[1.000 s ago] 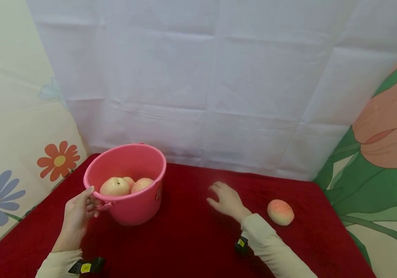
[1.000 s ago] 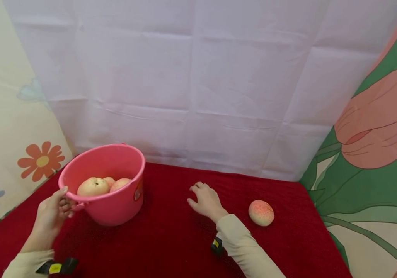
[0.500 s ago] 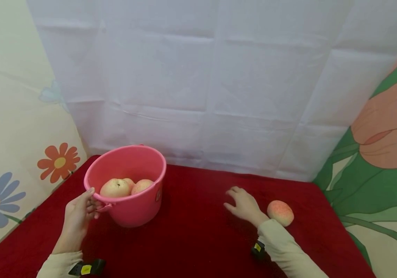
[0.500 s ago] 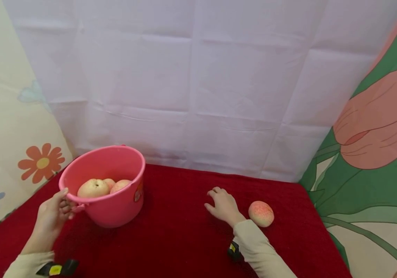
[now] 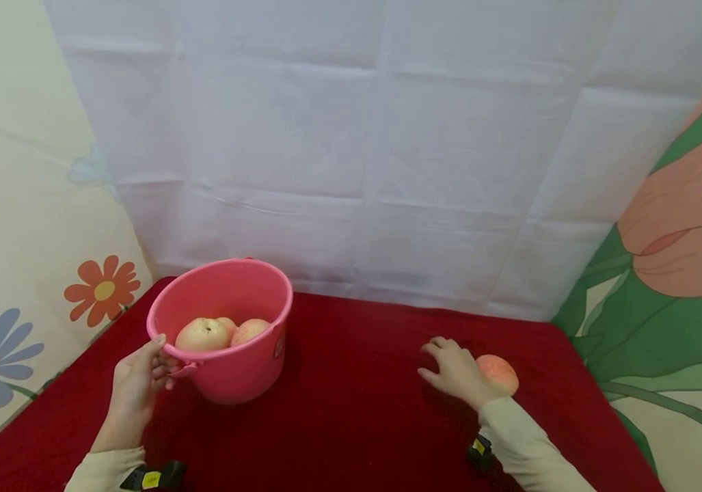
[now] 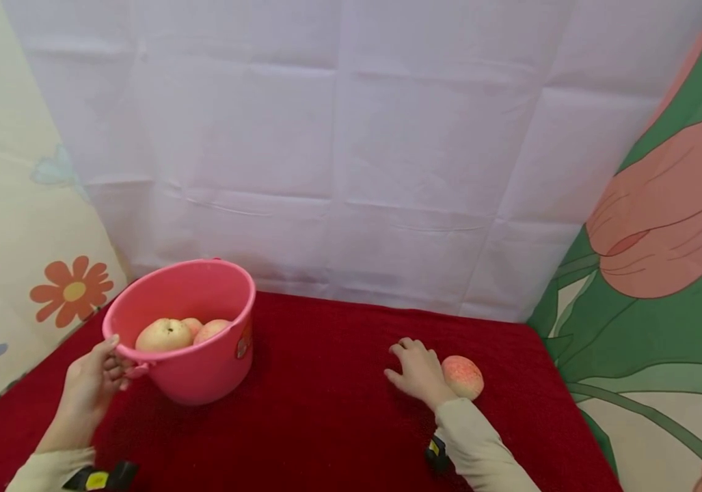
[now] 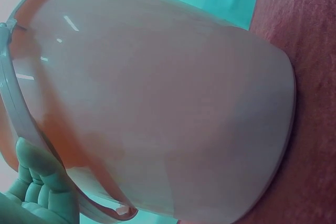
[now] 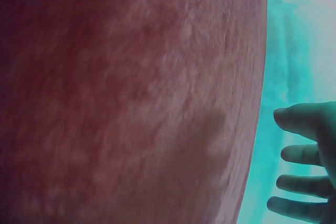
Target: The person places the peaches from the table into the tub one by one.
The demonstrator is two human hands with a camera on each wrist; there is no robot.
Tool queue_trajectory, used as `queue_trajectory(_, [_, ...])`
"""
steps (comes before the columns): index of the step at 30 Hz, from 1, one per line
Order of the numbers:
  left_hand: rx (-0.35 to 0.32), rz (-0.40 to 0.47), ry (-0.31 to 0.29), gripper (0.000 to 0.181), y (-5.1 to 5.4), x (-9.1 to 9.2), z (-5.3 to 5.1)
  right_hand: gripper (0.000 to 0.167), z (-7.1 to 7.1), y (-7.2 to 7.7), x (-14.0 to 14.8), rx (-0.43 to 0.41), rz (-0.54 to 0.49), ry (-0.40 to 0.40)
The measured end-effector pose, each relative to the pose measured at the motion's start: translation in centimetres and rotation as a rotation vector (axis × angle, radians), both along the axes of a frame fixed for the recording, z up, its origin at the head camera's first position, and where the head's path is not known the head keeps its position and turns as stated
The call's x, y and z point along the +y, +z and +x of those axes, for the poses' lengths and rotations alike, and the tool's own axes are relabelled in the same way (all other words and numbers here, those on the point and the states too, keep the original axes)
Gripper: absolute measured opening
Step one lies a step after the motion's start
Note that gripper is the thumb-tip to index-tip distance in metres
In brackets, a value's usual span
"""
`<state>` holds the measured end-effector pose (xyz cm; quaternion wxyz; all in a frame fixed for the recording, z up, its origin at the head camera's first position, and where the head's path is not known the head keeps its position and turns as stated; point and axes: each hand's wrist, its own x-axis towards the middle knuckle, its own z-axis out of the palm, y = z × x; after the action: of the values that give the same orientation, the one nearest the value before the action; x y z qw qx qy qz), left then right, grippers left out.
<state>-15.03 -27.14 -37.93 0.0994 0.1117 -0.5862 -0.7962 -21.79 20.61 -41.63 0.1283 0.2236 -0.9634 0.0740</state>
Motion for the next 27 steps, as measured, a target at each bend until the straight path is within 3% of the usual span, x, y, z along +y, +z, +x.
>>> queue_trajectory(19, [-0.012,0.011,-0.002,0.034,0.1,0.1,-0.1,0.047,0.9,0.7,4.1,0.063,0.061,-0.151])
queue_trajectory(27, [-0.007,0.018,0.001,0.034,0.0,0.1,-0.1,0.057,1.5,0.9,5.1,0.030,0.050,-0.223])
